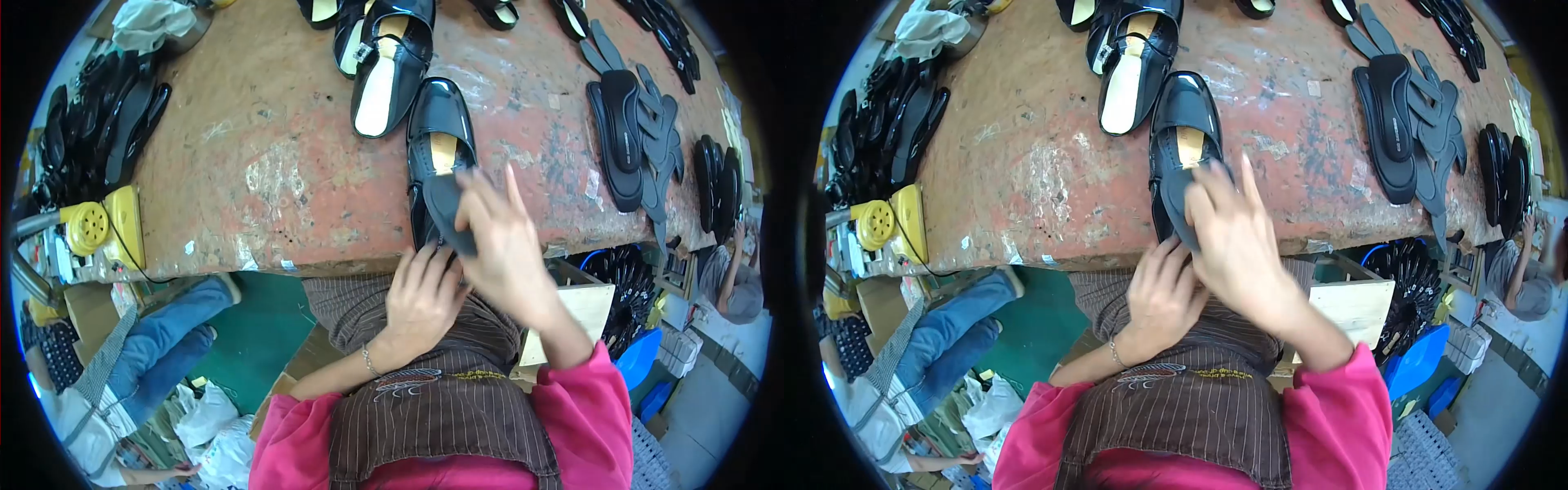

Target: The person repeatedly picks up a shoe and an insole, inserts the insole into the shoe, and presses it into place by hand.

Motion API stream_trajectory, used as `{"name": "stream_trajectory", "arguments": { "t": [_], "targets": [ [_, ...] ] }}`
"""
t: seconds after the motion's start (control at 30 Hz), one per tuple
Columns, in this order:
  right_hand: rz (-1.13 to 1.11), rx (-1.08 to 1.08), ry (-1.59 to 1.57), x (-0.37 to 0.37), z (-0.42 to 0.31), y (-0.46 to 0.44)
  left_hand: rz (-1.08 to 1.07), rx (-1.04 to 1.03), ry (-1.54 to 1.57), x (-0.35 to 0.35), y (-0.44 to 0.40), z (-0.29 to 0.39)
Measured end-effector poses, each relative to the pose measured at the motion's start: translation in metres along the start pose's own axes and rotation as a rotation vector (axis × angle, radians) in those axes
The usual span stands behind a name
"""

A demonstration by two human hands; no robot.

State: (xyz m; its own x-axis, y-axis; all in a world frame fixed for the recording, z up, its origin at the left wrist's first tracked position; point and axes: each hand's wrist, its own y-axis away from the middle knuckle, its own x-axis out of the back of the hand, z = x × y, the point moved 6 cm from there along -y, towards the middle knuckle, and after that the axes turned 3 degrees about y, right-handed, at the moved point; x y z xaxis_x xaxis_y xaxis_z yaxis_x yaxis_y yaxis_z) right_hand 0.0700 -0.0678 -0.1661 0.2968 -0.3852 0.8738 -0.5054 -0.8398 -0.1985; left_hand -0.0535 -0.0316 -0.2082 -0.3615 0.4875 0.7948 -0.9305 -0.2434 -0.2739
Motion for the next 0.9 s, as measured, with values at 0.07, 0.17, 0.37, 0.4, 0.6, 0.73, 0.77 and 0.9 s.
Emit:
{"name": "stream_trajectory", "arguments": {
  "t": [0.07, 0.17, 0.37, 0.4, 0.6, 0.73, 0.77, 0.9],
  "targets": [
    [-0.054, -0.075, -0.022, -0.022, 0.000, 0.023, -0.100, -0.002, -0.087, -0.023, -0.002, -0.004],
    [0.072, -0.039, 0.149, -0.051, 0.013, 0.005, -0.152, -0.030, -0.128, -0.048, 0.002, -0.015],
    [-0.013, -0.163, 0.138, -0.066, 0.028, -0.046, -0.197, 0.040, -0.073, -0.052, 0.006, -0.020],
    [0.143, -0.105, 0.143, -0.062, 0.025, -0.030, -0.181, 0.038, -0.067, -0.050, 0.003, -0.020],
    [-0.203, -0.278, 0.148, -0.076, 0.034, -0.055, -0.080, -0.009, -0.086, -0.043, -0.005, -0.016],
    [0.108, -0.118, 0.376, -0.071, 0.018, -0.027, -0.120, 0.005, -0.046, -0.044, 0.003, -0.021],
    [0.087, -0.094, 0.441, -0.074, 0.013, -0.014, -0.138, 0.017, -0.025, -0.047, 0.004, -0.022],
    [-0.175, -0.260, 0.234, -0.079, 0.037, -0.057, 0.008, -0.022, -0.089, -0.036, -0.009, -0.014]
  ]
}}
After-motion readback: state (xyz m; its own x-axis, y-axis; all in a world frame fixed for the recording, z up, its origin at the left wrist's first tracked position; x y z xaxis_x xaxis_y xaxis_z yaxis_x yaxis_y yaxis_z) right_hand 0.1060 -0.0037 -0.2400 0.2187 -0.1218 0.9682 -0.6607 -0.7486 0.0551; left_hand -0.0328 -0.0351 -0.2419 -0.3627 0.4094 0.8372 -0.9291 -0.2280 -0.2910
